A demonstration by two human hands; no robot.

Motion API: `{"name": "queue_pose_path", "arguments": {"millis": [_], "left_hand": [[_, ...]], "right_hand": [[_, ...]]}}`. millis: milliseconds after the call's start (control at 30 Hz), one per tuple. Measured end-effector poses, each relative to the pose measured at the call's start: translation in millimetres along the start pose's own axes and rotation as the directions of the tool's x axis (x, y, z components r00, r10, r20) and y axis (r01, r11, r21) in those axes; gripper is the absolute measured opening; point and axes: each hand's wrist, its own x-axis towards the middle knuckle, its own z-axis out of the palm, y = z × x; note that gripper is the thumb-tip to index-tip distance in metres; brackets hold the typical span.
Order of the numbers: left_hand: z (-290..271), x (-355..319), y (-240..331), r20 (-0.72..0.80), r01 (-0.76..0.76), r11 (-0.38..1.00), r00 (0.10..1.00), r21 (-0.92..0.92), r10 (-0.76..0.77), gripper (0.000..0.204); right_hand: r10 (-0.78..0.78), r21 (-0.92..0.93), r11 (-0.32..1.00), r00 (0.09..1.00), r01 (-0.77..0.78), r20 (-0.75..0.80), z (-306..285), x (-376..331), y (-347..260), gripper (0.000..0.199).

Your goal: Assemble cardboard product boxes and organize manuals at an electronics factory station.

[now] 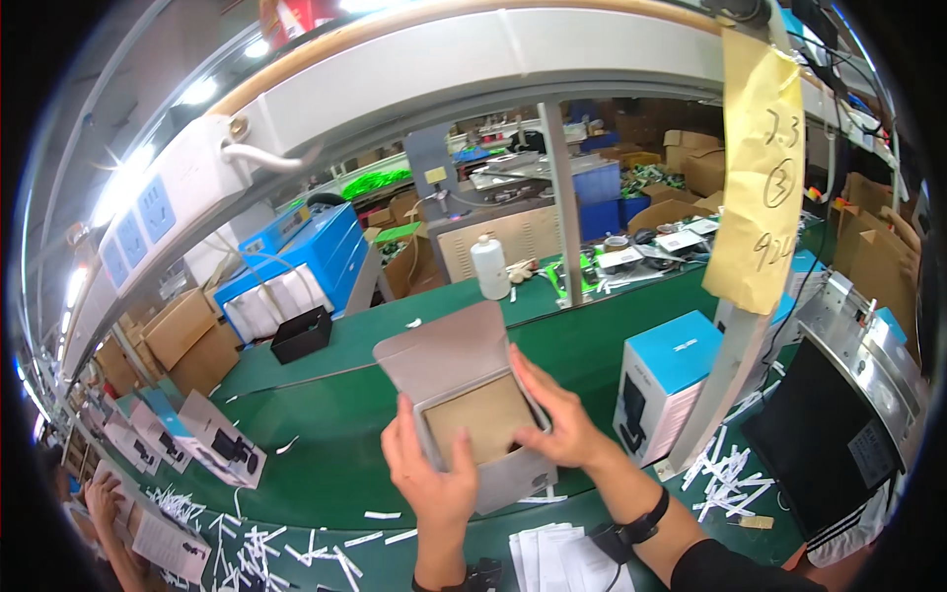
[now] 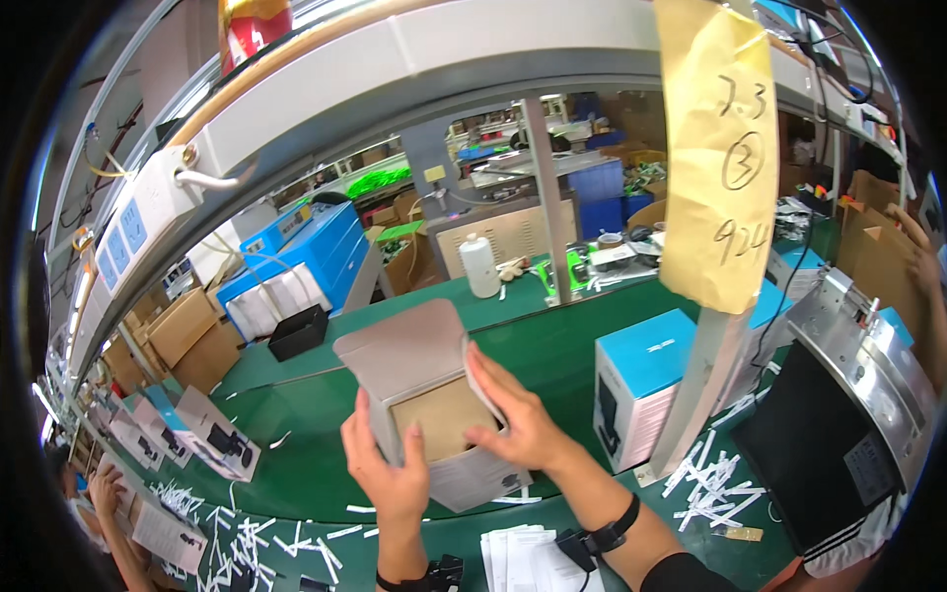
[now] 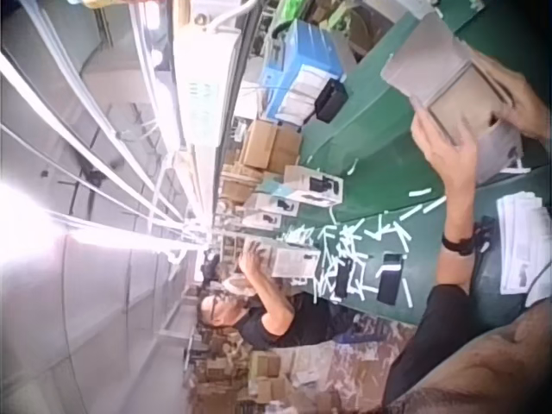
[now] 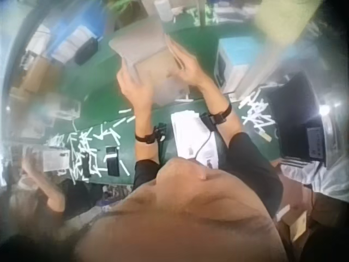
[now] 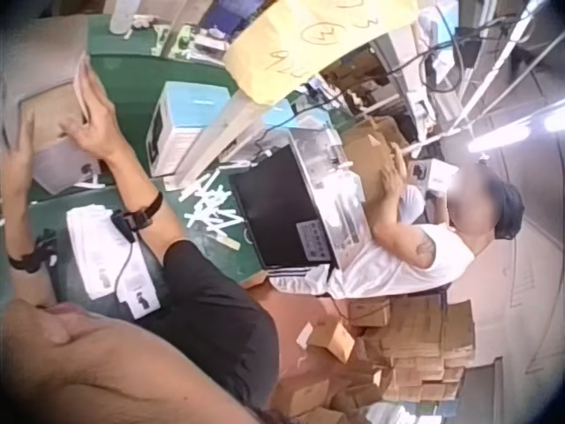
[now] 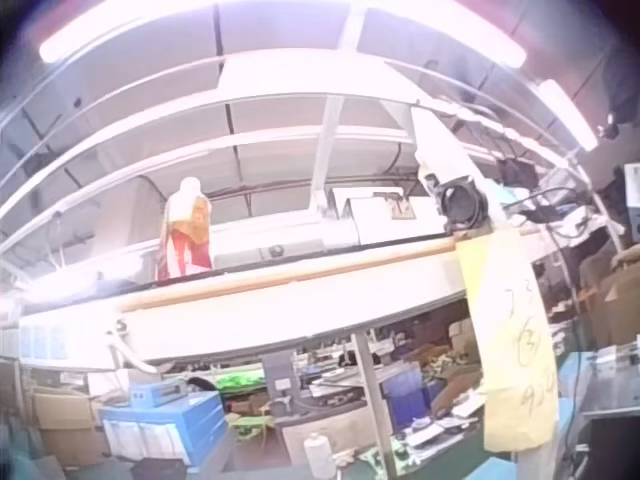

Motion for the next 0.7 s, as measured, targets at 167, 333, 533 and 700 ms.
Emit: {"name": "queue_pose_path", "arguments": {"millis": [167, 333, 533, 700], "left_hand": [[17.2, -4.2, 2.4, 0.111, -0.160, 0.987, 0.982, 0.024, 0.156, 0.081], [9.9, -2.1, -3.8, 0.201, -0.166, 0.976, 0.970, 0.140, 0.136, 0.072], [23.9, -3.7, -6.9, 0.354, 0.214, 0.965, 0.923, -0.153, -0.149, 0.029], [27.0, -1.1, -19.2, 0.271, 0.281, 0.955, 0.931, -0.100, -0.245, 0.064]], "right_hand": [[0.003, -0.118, 0.993, 1.000, -0.004, -0.009, -8.0, -1.3, 1.3, 0.097], [0.060, -0.168, 0.984, 0.998, -0.060, -0.004, -9.8, 1.2, -3.1, 0.085], [-0.016, -0.107, 0.994, 0.999, 0.020, 0.044, -13.4, -6.3, 14.2, 0.039], [0.249, 0.064, 0.966, 0.967, -0.252, 0.050, -14.1, -4.7, 8.8, 0.024]]}}
